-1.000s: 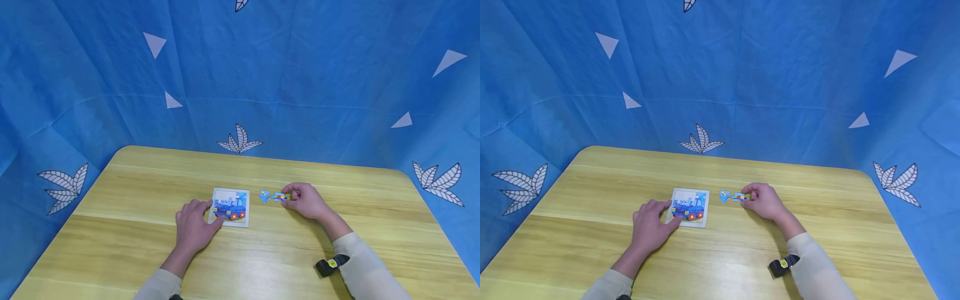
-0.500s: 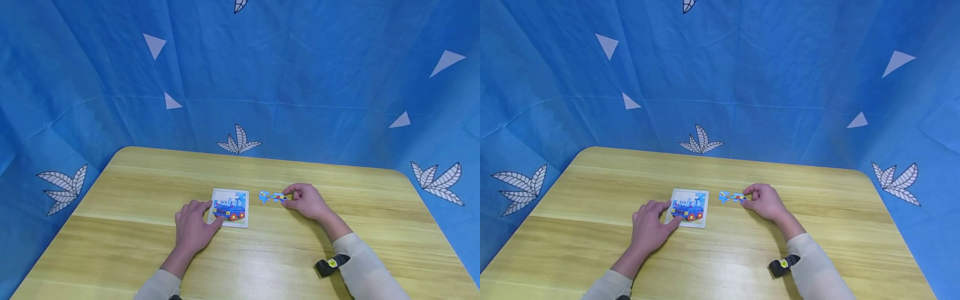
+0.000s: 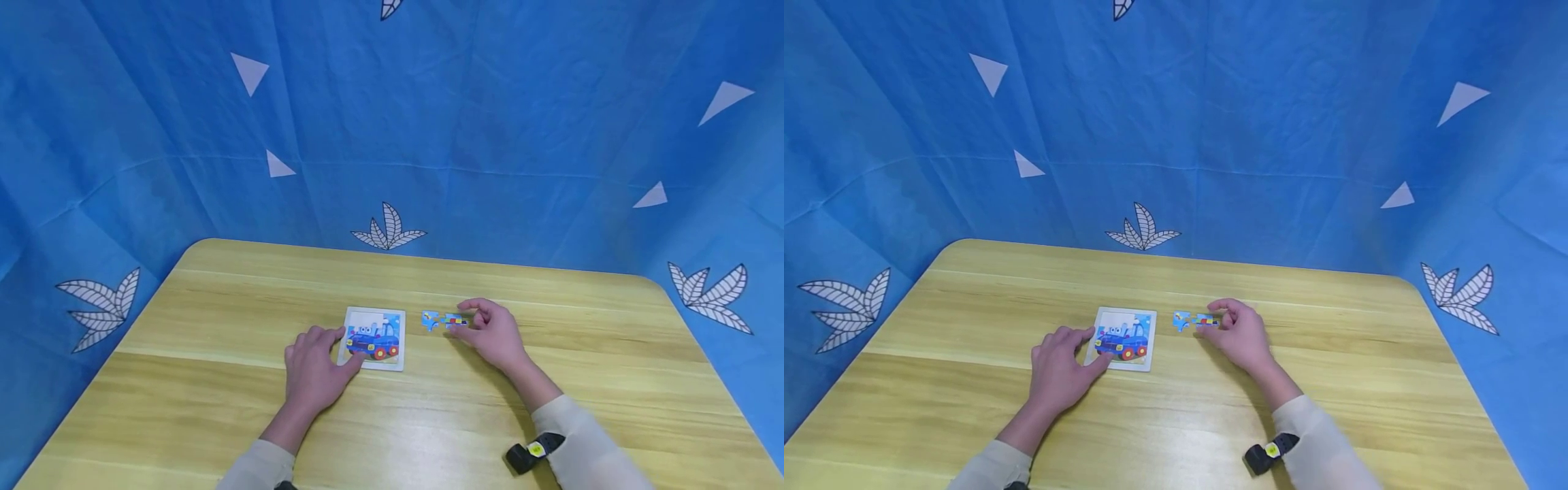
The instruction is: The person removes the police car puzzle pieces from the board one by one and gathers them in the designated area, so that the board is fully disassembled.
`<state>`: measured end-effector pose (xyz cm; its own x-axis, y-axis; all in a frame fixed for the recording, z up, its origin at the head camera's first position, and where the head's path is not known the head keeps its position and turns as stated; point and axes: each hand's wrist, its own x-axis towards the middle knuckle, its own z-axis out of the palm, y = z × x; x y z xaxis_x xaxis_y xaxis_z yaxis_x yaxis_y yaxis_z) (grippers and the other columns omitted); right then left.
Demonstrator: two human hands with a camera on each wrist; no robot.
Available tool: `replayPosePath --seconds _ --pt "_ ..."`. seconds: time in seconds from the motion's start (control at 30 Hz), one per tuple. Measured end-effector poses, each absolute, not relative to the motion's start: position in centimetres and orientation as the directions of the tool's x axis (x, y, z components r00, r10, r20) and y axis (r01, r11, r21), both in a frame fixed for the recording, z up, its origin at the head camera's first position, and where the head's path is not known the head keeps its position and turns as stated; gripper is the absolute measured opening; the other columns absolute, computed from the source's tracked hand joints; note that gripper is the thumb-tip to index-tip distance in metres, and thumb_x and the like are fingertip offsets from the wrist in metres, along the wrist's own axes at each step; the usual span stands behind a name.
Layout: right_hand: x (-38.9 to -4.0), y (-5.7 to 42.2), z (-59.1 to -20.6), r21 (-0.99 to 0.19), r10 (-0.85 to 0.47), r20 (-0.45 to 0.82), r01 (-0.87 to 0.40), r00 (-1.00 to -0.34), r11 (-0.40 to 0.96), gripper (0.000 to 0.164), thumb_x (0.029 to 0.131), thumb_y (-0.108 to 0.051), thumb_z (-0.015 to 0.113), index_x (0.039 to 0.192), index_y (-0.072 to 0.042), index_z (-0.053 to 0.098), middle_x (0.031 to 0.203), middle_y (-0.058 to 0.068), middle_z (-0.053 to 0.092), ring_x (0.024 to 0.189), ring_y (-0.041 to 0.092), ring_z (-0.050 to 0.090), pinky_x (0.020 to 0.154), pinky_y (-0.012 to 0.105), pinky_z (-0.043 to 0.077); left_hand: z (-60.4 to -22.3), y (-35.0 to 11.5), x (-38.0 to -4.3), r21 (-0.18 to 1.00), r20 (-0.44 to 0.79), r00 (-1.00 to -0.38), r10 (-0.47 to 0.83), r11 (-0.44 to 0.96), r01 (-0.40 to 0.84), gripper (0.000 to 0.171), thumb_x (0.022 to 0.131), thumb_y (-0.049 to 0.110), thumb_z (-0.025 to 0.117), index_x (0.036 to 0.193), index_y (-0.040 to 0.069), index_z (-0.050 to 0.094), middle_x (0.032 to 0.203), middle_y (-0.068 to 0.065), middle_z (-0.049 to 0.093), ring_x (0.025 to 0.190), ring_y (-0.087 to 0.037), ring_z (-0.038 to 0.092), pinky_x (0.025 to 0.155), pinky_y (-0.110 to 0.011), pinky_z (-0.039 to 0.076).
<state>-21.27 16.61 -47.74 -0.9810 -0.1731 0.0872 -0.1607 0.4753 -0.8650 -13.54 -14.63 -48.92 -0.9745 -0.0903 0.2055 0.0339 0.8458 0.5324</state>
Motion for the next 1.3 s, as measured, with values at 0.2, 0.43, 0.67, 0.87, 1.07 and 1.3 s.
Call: replayPosePath --seconds 0.2,0.43,0.67,0.87,1.07,1.3 --pt "-19.5 14.3 -47.4 -0.905 -0.171 0.138 -0.194 -0.976 0.377 0.044 0.081 -0.019 0.085 0.119 -0.008 0.066 0.061 -0.001 0.031 0.052 0.014 0.028 0.067 0.035 0.043 -49.0 -14.6 -13.6 0.532 0.208 -0.974 -0.093 0.846 0.033 0.061 0.081 0.049 0.078 0.125 0.008 0.07 0.105 -0.004 0.06 0.094 -0.024 0.05 0.08 -0.042 0.03" --pt "-18.7 11.2 -47.0 -0.927 -0.208 0.113 -0.178 -0.972 0.33 0.045 0.08 -0.014 0.086 0.12 -0.007 0.065 0.062 -0.002 0.033 0.054 0.012 0.029 0.062 0.031 0.039 -49.1 -14.7 -13.7 0.529 0.211 -0.973 -0.098 0.848 0.029 0.06 0.081 0.049 0.077 0.125 0.009 0.07 0.105 -0.003 0.059 0.094 -0.024 0.049 0.08 -0.042 0.029" --pt "-18.5 8.4 -46.8 -0.923 -0.216 0.098 -0.17 -0.971 0.344 0.049 0.079 -0.013 0.086 0.123 -0.006 0.066 0.061 -0.004 0.035 0.054 0.012 0.031 0.066 0.033 0.041 -49.0 -14.7 -13.7 0.523 0.194 -0.977 -0.089 0.852 0.026 0.061 0.081 0.05 0.077 0.126 0.009 0.069 0.106 -0.004 0.059 0.096 -0.025 0.049 0.081 -0.043 0.03" --pt "-18.9 6.8 -46.7 -0.914 -0.222 0.087 -0.166 -0.971 0.371 0.05 0.078 -0.013 0.086 0.124 -0.004 0.065 0.058 -0.005 0.035 0.051 0.013 0.031 0.06 0.031 0.037 -48.9 -14.7 -13.6 0.521 0.2 -0.976 -0.084 0.853 0.034 0.061 0.082 0.05 0.076 0.125 0.008 0.07 0.106 -0.004 0.059 0.095 -0.025 0.05 0.081 -0.043 0.03" --pt "-19.2 6.1 -46.8 -0.879 -0.219 0.064 -0.159 -0.974 0.45 0.052 0.078 -0.017 0.087 0.124 -0.004 0.066 0.059 -0.004 0.04 0.052 0.013 0.036 0.057 0.032 0.036 -48.8 -14.7 -13.6 0.522 0.21 -0.974 -0.078 0.852 0.044 0.061 0.082 0.051 0.076 0.125 0.009 0.07 0.105 -0.003 0.059 0.093 -0.023 0.049 0.079 -0.041 0.029" --pt "-19.4 6.1 -47.1 -0.855 -0.211 0.03 -0.134 -0.977 0.5 0.055 0.077 -0.02 0.088 0.125 -0.004 0.066 0.061 -0.002 0.043 0.054 0.014 0.039 0.056 0.032 0.036 -48.8 -14.8 -13.6 0.519 0.202 -0.976 -0.076 0.853 0.041 0.062 0.081 0.052 0.076 0.126 0.008 0.07 0.105 -0.004 0.059 0.094 -0.024 0.049 0.08 -0.042 0.03"
